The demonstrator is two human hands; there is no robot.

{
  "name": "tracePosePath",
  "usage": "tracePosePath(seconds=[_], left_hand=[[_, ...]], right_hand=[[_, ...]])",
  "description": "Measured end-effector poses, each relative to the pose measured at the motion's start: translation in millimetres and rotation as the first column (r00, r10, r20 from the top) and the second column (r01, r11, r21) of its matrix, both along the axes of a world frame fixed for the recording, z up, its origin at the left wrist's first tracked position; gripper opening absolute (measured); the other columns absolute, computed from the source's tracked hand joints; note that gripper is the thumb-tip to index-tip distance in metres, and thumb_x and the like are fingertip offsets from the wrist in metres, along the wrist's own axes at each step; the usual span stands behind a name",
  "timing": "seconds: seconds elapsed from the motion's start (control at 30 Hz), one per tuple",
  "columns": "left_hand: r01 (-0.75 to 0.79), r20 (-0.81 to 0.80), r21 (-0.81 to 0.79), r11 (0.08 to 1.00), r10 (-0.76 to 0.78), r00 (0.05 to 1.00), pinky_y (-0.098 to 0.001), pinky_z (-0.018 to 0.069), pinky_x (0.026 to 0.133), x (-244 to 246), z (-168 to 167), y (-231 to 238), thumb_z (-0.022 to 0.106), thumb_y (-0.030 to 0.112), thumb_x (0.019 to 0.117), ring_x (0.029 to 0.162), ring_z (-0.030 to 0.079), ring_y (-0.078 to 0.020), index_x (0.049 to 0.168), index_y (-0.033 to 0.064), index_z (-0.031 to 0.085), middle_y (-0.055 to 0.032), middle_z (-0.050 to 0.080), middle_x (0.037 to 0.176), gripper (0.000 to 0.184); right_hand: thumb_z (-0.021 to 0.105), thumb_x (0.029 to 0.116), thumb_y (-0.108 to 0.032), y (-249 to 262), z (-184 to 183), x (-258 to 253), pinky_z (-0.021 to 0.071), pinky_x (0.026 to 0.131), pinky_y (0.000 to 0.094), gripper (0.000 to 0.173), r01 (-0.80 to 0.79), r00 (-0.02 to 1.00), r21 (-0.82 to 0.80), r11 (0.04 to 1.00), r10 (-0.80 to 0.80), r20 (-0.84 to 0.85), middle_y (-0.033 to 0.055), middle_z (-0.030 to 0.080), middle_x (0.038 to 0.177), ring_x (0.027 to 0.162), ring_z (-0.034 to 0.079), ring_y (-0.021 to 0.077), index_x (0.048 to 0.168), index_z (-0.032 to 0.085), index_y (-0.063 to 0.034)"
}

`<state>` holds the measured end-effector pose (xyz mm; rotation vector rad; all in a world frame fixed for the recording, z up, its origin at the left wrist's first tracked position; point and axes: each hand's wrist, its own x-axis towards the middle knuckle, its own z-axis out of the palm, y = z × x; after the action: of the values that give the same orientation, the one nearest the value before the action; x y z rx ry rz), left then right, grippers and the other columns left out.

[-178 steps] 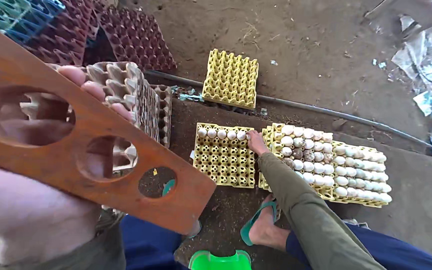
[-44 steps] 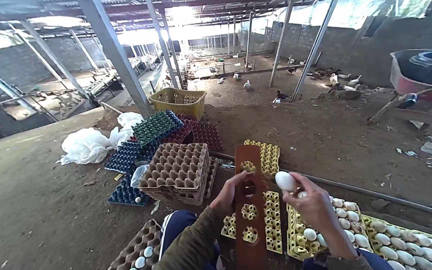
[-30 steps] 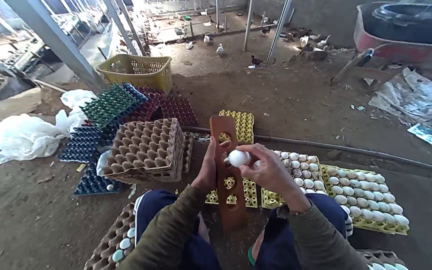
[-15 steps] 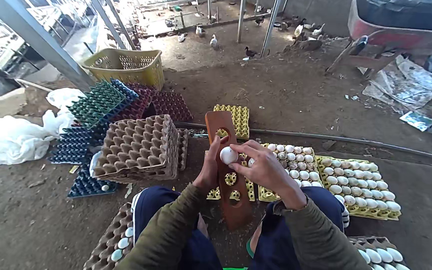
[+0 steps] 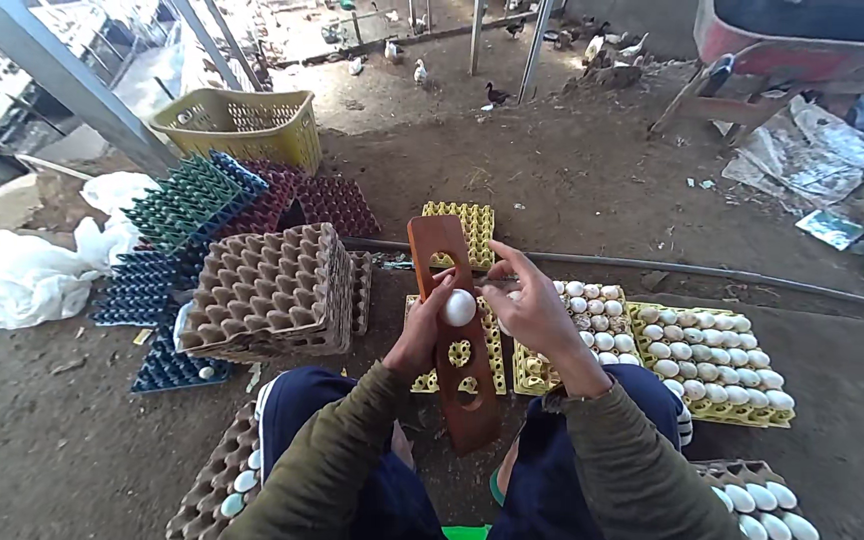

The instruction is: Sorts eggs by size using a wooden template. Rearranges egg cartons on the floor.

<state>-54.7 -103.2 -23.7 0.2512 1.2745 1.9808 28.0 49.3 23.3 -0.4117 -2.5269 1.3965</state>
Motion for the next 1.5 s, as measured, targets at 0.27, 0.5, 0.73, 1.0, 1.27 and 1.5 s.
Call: tracePosePath(seconds=[0.27,0.5,0.73,1.0,1.27,1.5], left_hand=[[-0.03,-0.12,-0.011,0.999,0.029,0.992,-0.031,0.0603,0.071,3,-1,3,0.007,0.052,0.1058,0.081,0.07,-0.0129,0.146,0.0101,0.043,-0.0055,0.071,0.096,0.068],[-0.086,-0.134,-0.042,0.995,0.079,0.988,-0.0362,0.0608,0.079,8,10,10,0.005,0.06,0.1041,0.096,0.071,-0.0183,0.149,0.0119,0.041,-0.0102,0.07,0.112,0.075],[-0.115,-0.096,0.054,0.992,0.12,0.988,-0.0416,0.0621,0.075,-6,8,17,0.005,0.071,0.0992,0.091,0.072,-0.025,0.146,0.0146,0.042,-0.0122,0.071,0.111,0.082],[-0.045,-0.198,0.116,0.992,0.067,0.978,-0.0411,0.0625,0.078,0,18,24,0.041,0.073,0.094,0.095,0.072,-0.0219,0.149,0.0205,0.035,-0.0053,0.066,0.123,0.076],[0.194,-0.553,0.047,0.98,-0.137,0.822,-0.0259,0.0598,0.083,57,18,37,0.085,0.07,0.0598,0.099,0.068,-0.0055,0.14,0.01,0.046,0.006,0.069,0.114,0.107],[0.137,-0.437,-0.069,0.988,-0.153,0.887,-0.0274,0.0598,0.076,60,18,55,0.075,0.037,0.0844,0.086,0.069,-0.0096,0.143,0.0118,0.044,-0.0002,0.069,0.107,0.071]], right_hand=[[0.075,0.0911,-0.035,-18,-13,9,0.059,0.081,0.0493,0.051,-0.175,0.982,0.359,0.917,0.187,0.0,0.013,0.065,0.125,0.098,0.069,0.0274,0.137,0.065,-0.0152],[0.075,0.0888,-0.036,-3,-4,25,0.0592,0.079,0.0286,0.047,-0.081,0.994,-0.116,0.99,0.071,-0.083,0.0039,0.072,0.11,0.09,0.069,0.0095,0.126,0.066,-0.0088],[0.038,0.1023,-0.053,3,-26,67,0.0542,0.049,0.0257,0.052,-0.313,0.949,-0.88,0.356,0.078,-0.306,0.0104,0.074,0.093,0.056,0.064,0.0129,0.124,0.059,-0.0099],[0.047,0.0987,-0.055,2,-33,106,0.0535,0.05,0.0268,0.057,-0.491,0.862,-0.852,0.183,-0.041,-0.505,0.0081,0.072,0.088,0.057,0.064,0.0142,0.131,0.064,-0.0116],[0.04,0.1037,-0.053,-7,-32,121,0.0553,0.05,0.027,0.053,-0.382,0.894,-0.851,0.36,-0.089,-0.439,0.0069,0.072,0.085,0.057,0.064,0.0127,0.111,0.066,-0.0072],[0.052,0.0987,-0.058,-9,-35,138,0.0562,0.051,0.0278,0.053,-0.422,0.893,-0.861,0.285,-0.034,-0.449,0.0041,0.069,0.076,0.056,0.065,0.0132,0.116,0.064,-0.0099]])
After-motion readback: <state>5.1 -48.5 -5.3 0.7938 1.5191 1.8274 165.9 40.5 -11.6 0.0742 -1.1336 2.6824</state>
